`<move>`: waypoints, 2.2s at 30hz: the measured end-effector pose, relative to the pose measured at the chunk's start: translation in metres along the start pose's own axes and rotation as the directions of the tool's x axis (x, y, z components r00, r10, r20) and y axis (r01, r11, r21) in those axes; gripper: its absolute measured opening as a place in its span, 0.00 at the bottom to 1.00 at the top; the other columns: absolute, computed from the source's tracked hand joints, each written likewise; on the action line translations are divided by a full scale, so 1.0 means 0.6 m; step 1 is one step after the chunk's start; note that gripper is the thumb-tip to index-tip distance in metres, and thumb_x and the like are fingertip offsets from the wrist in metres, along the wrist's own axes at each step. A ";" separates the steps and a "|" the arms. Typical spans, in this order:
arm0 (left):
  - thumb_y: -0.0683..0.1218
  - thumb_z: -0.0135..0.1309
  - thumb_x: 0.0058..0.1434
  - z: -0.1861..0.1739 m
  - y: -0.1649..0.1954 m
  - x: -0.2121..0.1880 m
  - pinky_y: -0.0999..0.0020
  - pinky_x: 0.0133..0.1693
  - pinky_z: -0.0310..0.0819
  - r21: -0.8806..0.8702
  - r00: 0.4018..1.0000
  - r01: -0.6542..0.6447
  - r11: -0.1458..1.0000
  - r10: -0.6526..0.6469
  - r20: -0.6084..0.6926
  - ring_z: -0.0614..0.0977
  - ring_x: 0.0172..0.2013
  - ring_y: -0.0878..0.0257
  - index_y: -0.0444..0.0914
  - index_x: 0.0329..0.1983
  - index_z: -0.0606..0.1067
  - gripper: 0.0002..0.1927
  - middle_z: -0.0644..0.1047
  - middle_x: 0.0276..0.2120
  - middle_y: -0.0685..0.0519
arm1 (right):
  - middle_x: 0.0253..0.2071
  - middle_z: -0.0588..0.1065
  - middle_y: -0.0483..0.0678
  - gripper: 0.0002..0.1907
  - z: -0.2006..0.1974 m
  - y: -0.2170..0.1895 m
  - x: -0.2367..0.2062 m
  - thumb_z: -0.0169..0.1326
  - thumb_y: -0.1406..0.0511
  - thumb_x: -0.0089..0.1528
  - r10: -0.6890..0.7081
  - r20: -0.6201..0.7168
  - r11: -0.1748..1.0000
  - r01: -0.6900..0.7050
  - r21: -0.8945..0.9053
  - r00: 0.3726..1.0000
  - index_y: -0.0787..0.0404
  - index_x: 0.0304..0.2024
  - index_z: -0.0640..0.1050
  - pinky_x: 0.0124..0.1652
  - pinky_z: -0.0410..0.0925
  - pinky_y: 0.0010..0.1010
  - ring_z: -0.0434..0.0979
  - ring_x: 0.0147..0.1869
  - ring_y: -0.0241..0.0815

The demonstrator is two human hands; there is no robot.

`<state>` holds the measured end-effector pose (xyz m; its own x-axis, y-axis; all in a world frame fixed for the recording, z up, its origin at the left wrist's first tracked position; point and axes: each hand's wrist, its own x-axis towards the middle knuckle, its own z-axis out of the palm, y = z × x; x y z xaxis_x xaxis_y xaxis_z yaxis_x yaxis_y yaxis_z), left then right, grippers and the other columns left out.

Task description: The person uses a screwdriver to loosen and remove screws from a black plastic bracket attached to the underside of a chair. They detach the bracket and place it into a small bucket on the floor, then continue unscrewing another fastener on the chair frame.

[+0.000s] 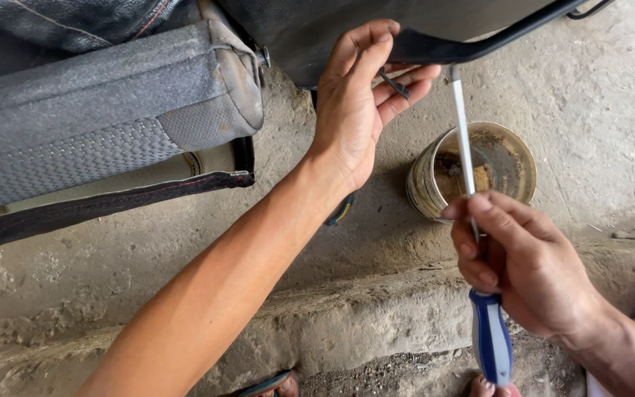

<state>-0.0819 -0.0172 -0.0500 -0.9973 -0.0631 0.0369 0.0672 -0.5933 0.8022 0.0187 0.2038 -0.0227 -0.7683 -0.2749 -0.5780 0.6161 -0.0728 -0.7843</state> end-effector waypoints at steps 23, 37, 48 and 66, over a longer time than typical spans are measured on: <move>0.38 0.49 0.69 0.003 -0.049 0.002 0.62 0.53 0.83 -0.215 0.991 0.091 0.972 -0.108 -0.072 0.83 0.47 0.55 0.37 0.66 0.62 0.22 0.78 0.44 0.44 | 0.34 0.70 0.39 0.22 0.000 -0.126 0.114 0.52 0.50 0.74 -0.502 -0.042 0.858 0.504 0.103 0.864 0.58 0.59 0.73 0.23 0.53 0.19 0.56 0.24 0.24; 0.42 0.52 0.67 -0.001 -0.049 0.013 0.64 0.46 0.82 -0.128 0.982 0.127 0.984 -0.143 -0.127 0.82 0.44 0.60 0.40 0.64 0.64 0.23 0.78 0.42 0.49 | 0.38 0.70 0.41 0.12 0.020 -0.132 0.129 0.54 0.56 0.76 -0.555 -0.056 0.821 0.557 0.127 0.830 0.55 0.56 0.75 0.23 0.52 0.18 0.57 0.24 0.24; 0.41 0.53 0.67 -0.002 -0.060 0.011 0.60 0.53 0.82 -0.195 0.993 0.090 0.977 -0.104 -0.064 0.82 0.48 0.57 0.38 0.65 0.62 0.24 0.76 0.44 0.48 | 0.38 0.70 0.41 0.10 0.016 -0.130 0.127 0.53 0.57 0.77 -0.549 -0.057 0.824 0.552 0.129 0.834 0.54 0.55 0.75 0.24 0.52 0.17 0.57 0.24 0.24; 0.48 0.52 0.71 -0.012 -0.051 0.030 0.62 0.50 0.83 -0.145 0.987 0.145 0.979 -0.152 -0.045 0.83 0.46 0.60 0.41 0.56 0.72 0.13 0.79 0.44 0.51 | 0.32 0.70 0.40 0.16 -0.002 -0.121 0.127 0.47 0.55 0.74 -0.471 -0.136 0.871 0.484 0.090 0.872 0.57 0.58 0.73 0.19 0.52 0.20 0.55 0.21 0.27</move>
<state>-0.1015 -0.0062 -0.0783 -0.9936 -0.0078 -0.1125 -0.0742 -0.7063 0.7040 -0.0846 0.1893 -0.0099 -0.9834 -0.0747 -0.1656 0.1801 -0.2823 -0.9423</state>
